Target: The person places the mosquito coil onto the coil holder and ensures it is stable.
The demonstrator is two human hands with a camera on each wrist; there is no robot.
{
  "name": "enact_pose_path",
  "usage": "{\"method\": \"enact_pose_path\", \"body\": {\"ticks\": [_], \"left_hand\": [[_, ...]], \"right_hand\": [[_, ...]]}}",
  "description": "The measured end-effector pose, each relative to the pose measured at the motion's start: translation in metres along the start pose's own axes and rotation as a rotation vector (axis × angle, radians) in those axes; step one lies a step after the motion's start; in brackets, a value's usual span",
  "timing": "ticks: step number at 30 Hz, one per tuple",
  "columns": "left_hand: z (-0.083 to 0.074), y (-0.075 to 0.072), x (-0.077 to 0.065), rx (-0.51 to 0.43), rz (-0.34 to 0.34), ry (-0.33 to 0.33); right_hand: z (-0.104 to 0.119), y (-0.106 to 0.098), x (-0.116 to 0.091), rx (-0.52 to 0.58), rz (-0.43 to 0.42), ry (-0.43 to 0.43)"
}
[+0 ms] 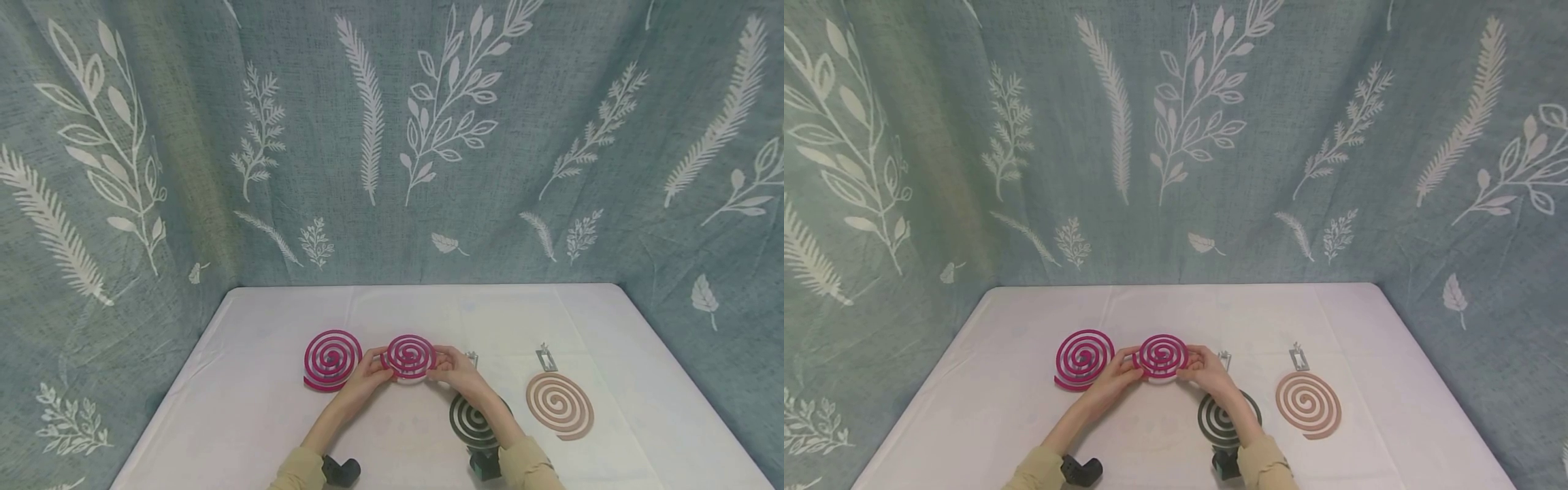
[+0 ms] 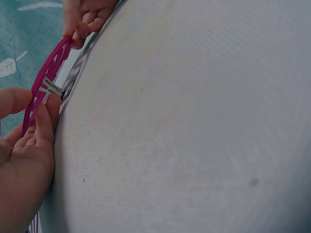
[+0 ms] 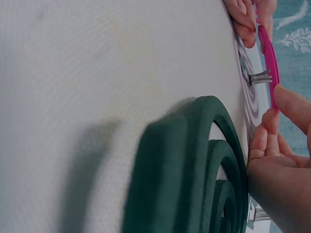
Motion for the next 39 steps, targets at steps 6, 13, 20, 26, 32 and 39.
{"method": "enact_pose_path", "body": {"ticks": [6, 13, 20, 26, 32, 39], "left_hand": [[0.0015, 0.0001, 0.0015, -0.011, 0.012, -0.003], [0.0019, -0.0004, 0.0018, -0.009, 0.005, -0.009], [0.0007, -0.0005, 0.0005, -0.008, 0.009, -0.012], [0.0008, -0.0011, 0.0010, -0.006, 0.008, -0.012], [0.0007, -0.0009, 0.0006, 0.002, 0.006, -0.009], [0.0020, -0.0012, 0.0005, 0.003, 0.004, -0.010]], "right_hand": [[0.0000, 0.0001, 0.0002, 0.005, 0.002, -0.001], [0.0000, 0.0001, 0.0006, -0.005, -0.006, 0.005], [0.0013, 0.0002, -0.0003, -0.013, -0.012, 0.006], [0.0007, 0.0003, -0.0001, -0.016, -0.016, 0.009], [0.0007, 0.0001, -0.0002, -0.023, -0.018, 0.011], [0.0006, 0.0003, 0.0000, -0.016, -0.012, 0.010]]}}
Point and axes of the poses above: each hand's wrist, its own x-axis towards the middle knuckle, its own y-axis out of the palm, z = x × y, the point moved 7 cm from there along x, towards the middle knuckle, and after that the axes turned 10 degrees about -z, right-handed, at the moved point
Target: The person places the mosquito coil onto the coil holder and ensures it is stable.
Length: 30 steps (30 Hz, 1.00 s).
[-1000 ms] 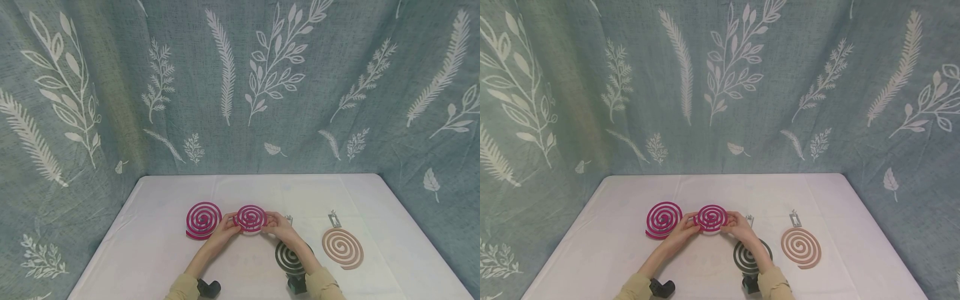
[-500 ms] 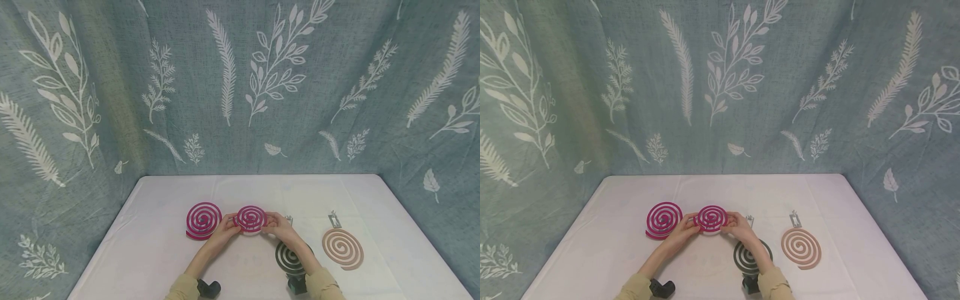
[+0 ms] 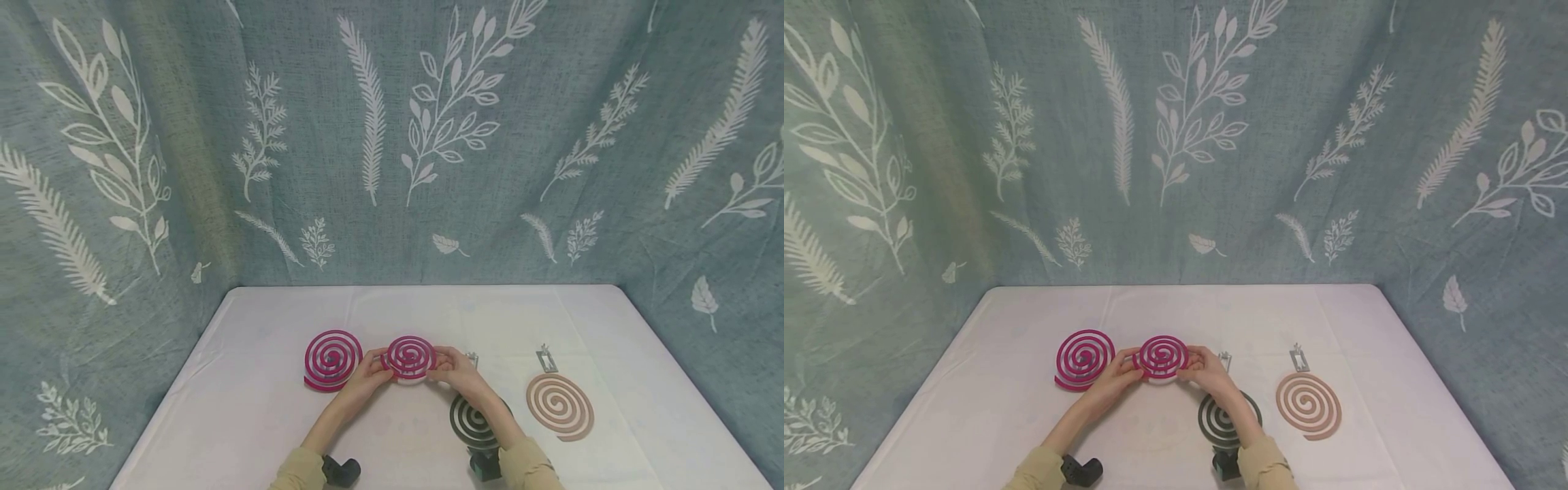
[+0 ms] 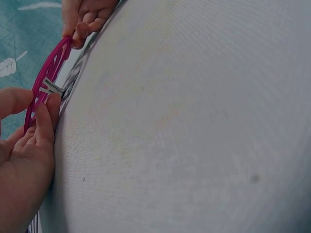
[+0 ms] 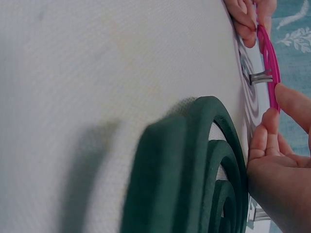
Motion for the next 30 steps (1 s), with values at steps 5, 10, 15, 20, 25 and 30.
{"method": "enact_pose_path", "body": {"ticks": [5, 10, 15, 20, 25, 30], "left_hand": [[-0.0002, 0.0003, 0.0003, -0.004, 0.004, 0.004], [-0.0005, 0.0006, 0.0001, 0.005, 0.004, -0.001], [-0.0008, 0.0006, -0.0002, 0.005, 0.006, 0.003], [-0.0002, 0.0008, -0.0001, 0.007, 0.011, 0.000], [0.0002, 0.0010, 0.0003, 0.000, 0.008, -0.006], [0.0002, 0.0011, 0.0002, 0.005, 0.007, -0.008]], "right_hand": [[0.0003, -0.0003, -0.0008, -0.005, -0.003, 0.002], [0.0002, -0.0002, -0.0006, -0.003, 0.000, 0.005], [-0.0007, -0.0002, 0.0004, -0.002, 0.004, 0.004], [-0.0016, -0.0004, 0.0012, -0.005, 0.005, -0.002], [-0.0018, -0.0006, 0.0014, -0.007, 0.003, -0.005], [-0.0023, -0.0005, 0.0023, -0.002, 0.004, 0.000]]}}
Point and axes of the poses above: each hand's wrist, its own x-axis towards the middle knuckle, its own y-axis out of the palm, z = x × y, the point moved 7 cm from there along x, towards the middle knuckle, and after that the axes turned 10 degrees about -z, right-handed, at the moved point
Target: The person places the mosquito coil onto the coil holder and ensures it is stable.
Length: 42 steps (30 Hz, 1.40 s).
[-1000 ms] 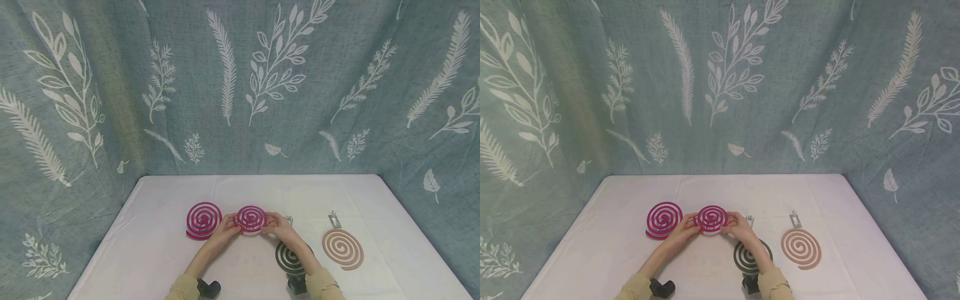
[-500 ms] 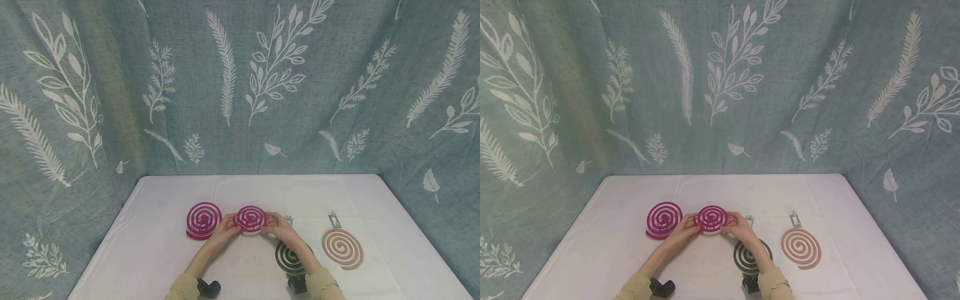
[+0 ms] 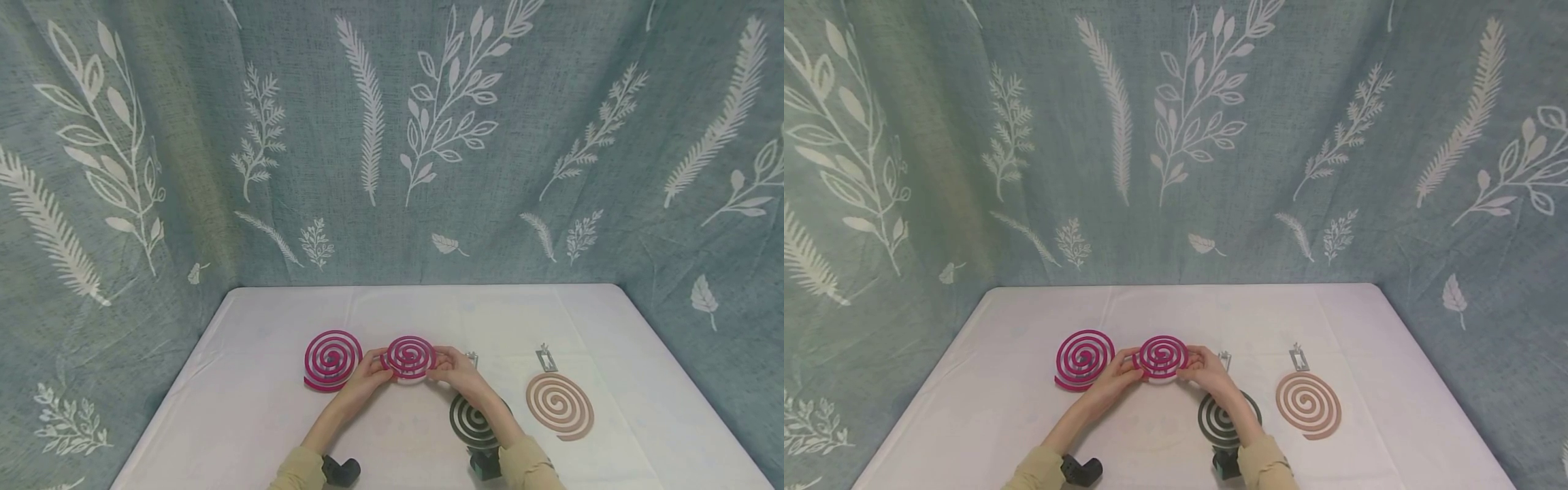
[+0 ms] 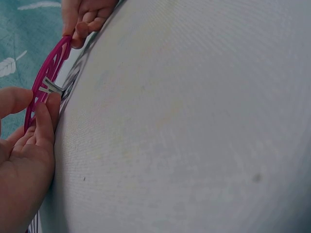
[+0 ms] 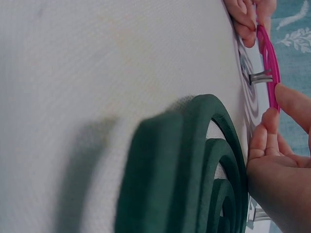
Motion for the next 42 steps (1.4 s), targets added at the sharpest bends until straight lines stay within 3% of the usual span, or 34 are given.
{"method": "enact_pose_path", "body": {"ticks": [42], "left_hand": [[-0.0015, -0.0006, -0.0013, 0.012, 0.025, 0.035]], "right_hand": [[0.0016, -0.0001, -0.0014, 0.001, -0.005, -0.003]]}}
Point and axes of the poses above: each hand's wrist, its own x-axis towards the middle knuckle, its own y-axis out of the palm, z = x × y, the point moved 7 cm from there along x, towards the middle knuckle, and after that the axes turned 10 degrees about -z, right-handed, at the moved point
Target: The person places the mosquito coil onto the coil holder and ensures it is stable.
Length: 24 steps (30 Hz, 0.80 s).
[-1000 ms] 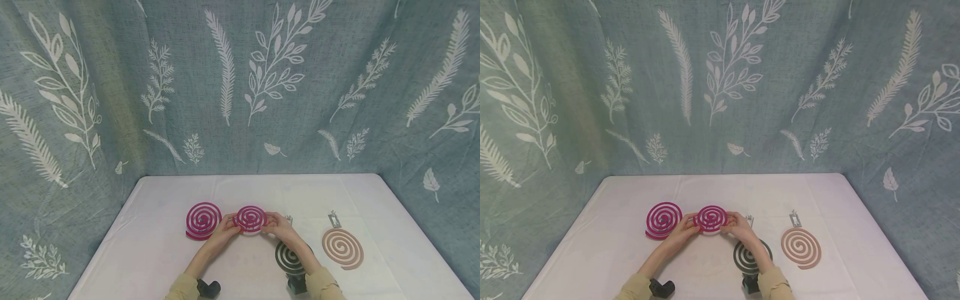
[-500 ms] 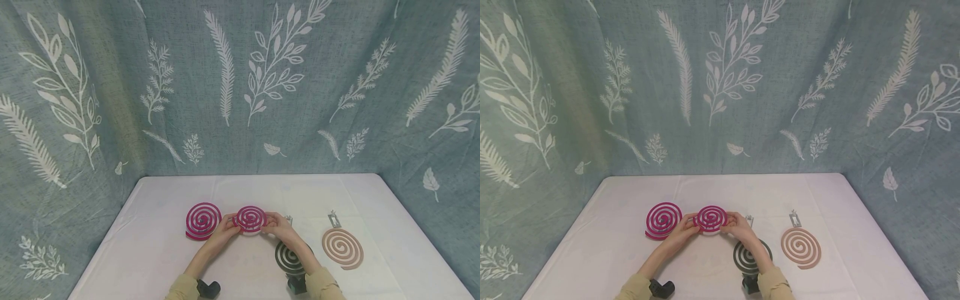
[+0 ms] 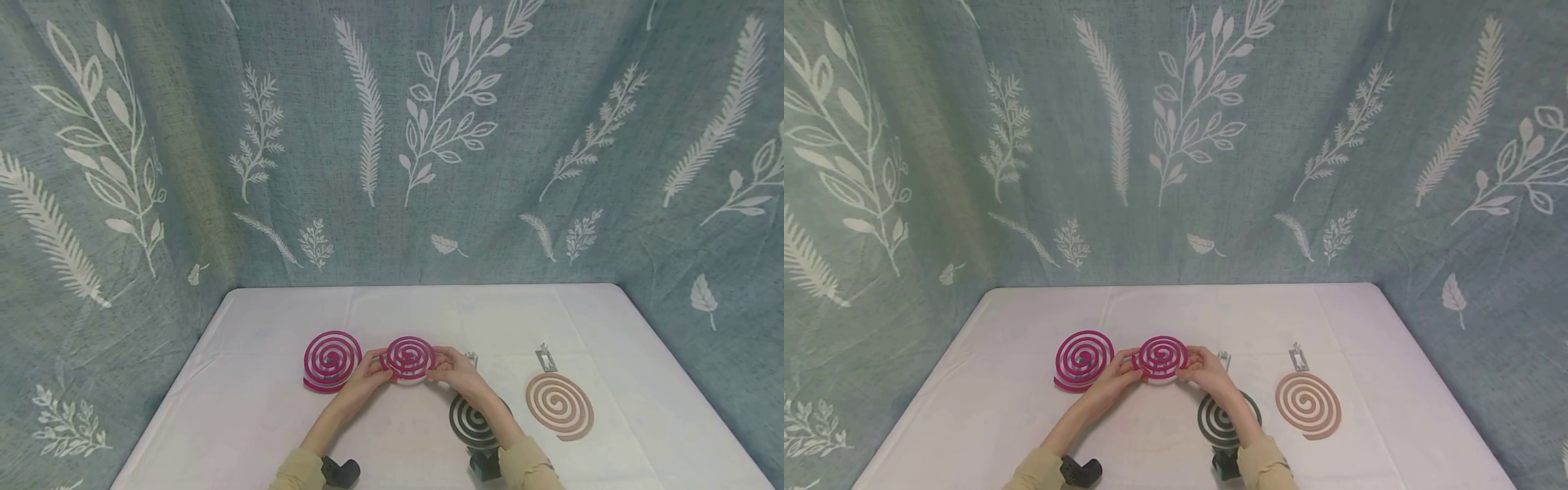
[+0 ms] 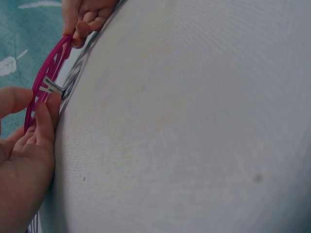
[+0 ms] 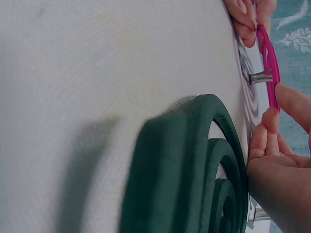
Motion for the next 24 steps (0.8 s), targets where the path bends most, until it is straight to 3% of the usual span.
{"method": "enact_pose_path", "body": {"ticks": [24], "left_hand": [[0.0006, 0.0003, 0.0007, 0.000, -0.013, -0.008]], "right_hand": [[-0.0017, 0.0004, 0.0006, -0.017, -0.011, -0.002]]}}
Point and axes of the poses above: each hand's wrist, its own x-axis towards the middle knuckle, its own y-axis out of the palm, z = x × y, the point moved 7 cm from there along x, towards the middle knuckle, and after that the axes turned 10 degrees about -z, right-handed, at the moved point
